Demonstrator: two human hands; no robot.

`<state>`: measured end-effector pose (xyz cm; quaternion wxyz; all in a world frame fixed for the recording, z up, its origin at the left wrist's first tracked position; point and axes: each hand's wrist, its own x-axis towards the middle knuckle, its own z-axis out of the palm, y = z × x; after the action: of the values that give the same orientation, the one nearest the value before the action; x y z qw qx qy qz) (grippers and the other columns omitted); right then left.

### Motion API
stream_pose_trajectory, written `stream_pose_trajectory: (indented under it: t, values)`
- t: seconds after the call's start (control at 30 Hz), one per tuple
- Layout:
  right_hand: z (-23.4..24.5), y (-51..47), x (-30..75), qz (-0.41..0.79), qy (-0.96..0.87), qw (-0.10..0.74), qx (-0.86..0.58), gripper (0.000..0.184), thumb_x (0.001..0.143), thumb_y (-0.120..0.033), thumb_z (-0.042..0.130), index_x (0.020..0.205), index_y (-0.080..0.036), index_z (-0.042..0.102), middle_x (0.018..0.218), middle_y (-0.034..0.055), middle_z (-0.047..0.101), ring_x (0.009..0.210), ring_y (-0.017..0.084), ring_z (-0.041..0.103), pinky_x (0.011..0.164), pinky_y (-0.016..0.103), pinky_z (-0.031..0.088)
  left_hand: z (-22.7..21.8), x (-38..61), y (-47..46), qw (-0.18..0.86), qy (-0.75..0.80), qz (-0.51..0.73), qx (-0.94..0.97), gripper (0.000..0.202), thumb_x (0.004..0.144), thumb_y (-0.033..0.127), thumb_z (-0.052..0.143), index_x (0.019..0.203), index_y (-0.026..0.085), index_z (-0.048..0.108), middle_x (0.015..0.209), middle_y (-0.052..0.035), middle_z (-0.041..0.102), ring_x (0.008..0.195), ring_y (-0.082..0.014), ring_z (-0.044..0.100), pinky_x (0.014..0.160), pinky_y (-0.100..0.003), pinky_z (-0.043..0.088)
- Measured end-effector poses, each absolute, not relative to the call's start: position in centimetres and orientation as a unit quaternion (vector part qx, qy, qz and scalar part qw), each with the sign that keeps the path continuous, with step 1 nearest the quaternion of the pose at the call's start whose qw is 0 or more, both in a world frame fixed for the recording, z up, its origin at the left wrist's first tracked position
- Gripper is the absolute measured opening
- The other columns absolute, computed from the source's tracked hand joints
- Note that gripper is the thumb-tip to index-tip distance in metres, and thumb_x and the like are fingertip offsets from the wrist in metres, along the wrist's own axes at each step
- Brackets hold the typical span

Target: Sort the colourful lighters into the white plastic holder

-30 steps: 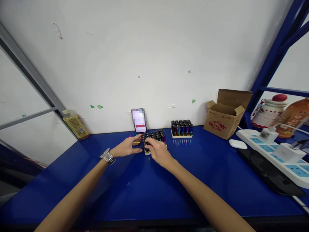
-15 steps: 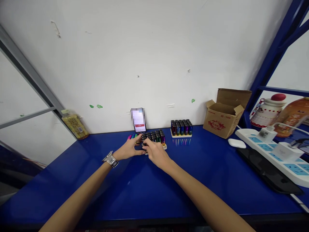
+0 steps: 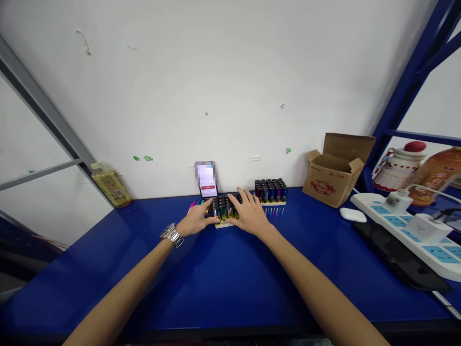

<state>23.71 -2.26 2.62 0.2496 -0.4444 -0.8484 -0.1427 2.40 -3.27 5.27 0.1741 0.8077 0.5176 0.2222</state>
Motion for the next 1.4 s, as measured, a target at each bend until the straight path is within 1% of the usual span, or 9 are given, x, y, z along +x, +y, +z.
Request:
stream_pose_trajectory:
  t: [0.2, 0.4, 0.53, 0.63, 0.77, 1.03, 1.17, 1.3, 1.4]
  values:
    - [2.3, -0.8, 22.3, -0.103, -0.835, 0.244, -0.482, 0.054, 0.087, -0.042, 0.057, 0.134, -0.017, 0.044, 0.131, 0.0197, 0.046, 0.116, 0.035, 0.047, 0.086, 0.045, 0.048, 5.1, 2.6, -1.7, 0.12, 0.538, 0.208, 0.808, 0.045, 0.083, 0.033, 0.062, 0.125, 0.018, 0.051, 0.111, -0.0085, 0.069, 0.101, -0.0254, 0.064, 0.085, -0.035, 0.047]
    - [2.4, -0.1, 21.8, -0.11, -0.83, 0.241, -0.491, 0.056, 0.087, -0.042, 0.057, 0.134, -0.016, 0.044, 0.13, 0.0206, 0.046, 0.112, 0.035, 0.048, 0.085, 0.045, 0.049, 3.2, 0.7, -1.5, 0.037, 0.586, 0.256, 0.768, 0.046, 0.084, 0.052, 0.056, 0.112, 0.016, 0.058, 0.102, -0.0097, 0.069, 0.098, -0.026, 0.062, 0.085, -0.037, 0.049]
    - [2.2, 0.2, 21.8, -0.117, -0.831, 0.238, -0.489, 0.056, 0.087, -0.042, 0.056, 0.134, -0.015, 0.044, 0.13, 0.0209, 0.047, 0.111, 0.035, 0.049, 0.084, 0.045, 0.049, 1.9, -1.6, -2.1, -0.035, 0.634, 0.264, 0.726, 0.045, 0.094, 0.044, 0.036, 0.118, 0.014, 0.059, 0.117, -0.0138, 0.064, 0.112, -0.0284, 0.056, 0.094, -0.041, 0.045]
    - [2.2, 0.4, 21.9, -0.121, -0.836, 0.241, -0.478, 0.055, 0.088, -0.043, 0.055, 0.134, -0.015, 0.044, 0.13, 0.0208, 0.047, 0.111, 0.035, 0.05, 0.083, 0.044, 0.05, 1.1, -2.4, -2.5, -0.044, 0.654, 0.19, 0.731, 0.056, 0.093, 0.049, 0.033, 0.137, 0.016, 0.045, 0.143, -0.0169, 0.045, 0.132, -0.0335, 0.04, 0.101, -0.048, 0.039]
    - [2.2, 0.6, 22.0, -0.128, -0.837, 0.24, -0.475, 0.055, 0.088, -0.044, 0.054, 0.134, -0.017, 0.044, 0.13, 0.0198, 0.048, 0.11, 0.035, 0.051, 0.082, 0.043, 0.05, 0.5, -2.2, -2.3, -0.018, 0.637, 0.108, 0.763, 0.066, 0.092, 0.057, 0.029, 0.147, 0.021, 0.029, 0.154, -0.0144, 0.026, 0.142, -0.0336, 0.023, 0.109, -0.049, 0.03]
    - [2.0, -0.2, 22.1, -0.199, -0.815, 0.288, -0.462, 0.057, 0.089, -0.047, 0.048, 0.134, -0.013, 0.045, 0.135, 0.0223, 0.045, 0.124, 0.039, 0.038, 0.092, 0.05, 0.04, 0.2, -2.9, -3.1, -0.006, 0.565, 0.08, 0.821, 0.056, 0.097, 0.048, 0.021, 0.147, 0.023, 0.03, 0.153, -0.0075, 0.031, 0.143, -0.0288, 0.018, 0.114, -0.049, 0.025]
    - [2.3, -2.9, 21.5, -0.209, -0.824, 0.341, -0.401, 0.037, 0.092, -0.033, 0.042, 0.117, -0.011, 0.059, 0.121, 0.0196, 0.054, 0.118, 0.034, 0.043, 0.094, 0.047, 0.037, 0.2, -3.2, -6.0, -0.002, 0.546, 0.085, 0.833, 0.056, 0.098, 0.048, 0.023, 0.148, 0.024, 0.027, 0.155, -0.008, 0.027, 0.144, -0.0285, 0.015, 0.115, -0.049, 0.024]
    - [3.1, -6.0, 19.3, -0.066, -0.873, 0.226, -0.427, 0.037, 0.095, -0.03, 0.033, 0.091, -0.015, 0.067, 0.088, 0.0135, 0.065, 0.091, 0.026, 0.055, 0.079, 0.037, 0.043, 0.4, -2.8, -9.0, 0.007, 0.508, 0.089, 0.857, 0.056, 0.098, 0.049, 0.022, 0.149, 0.027, 0.021, 0.156, -0.0046, 0.023, 0.145, -0.0256, 0.011, 0.117, -0.047, 0.023]
    - [3.6, -7.1, 17.5, 0.054, -0.838, 0.156, -0.52, 0.04, 0.095, -0.033, 0.031, 0.096, -0.014, 0.066, 0.092, 0.0157, 0.068, 0.096, 0.029, 0.059, 0.072, 0.037, 0.047, 0.6, -1.8, -10.4, 0.016, 0.501, 0.082, 0.861, 0.057, 0.098, 0.049, 0.023, 0.149, 0.025, 0.021, 0.156, -0.0052, 0.023, 0.145, -0.0253, 0.01, 0.117, -0.047, 0.023]
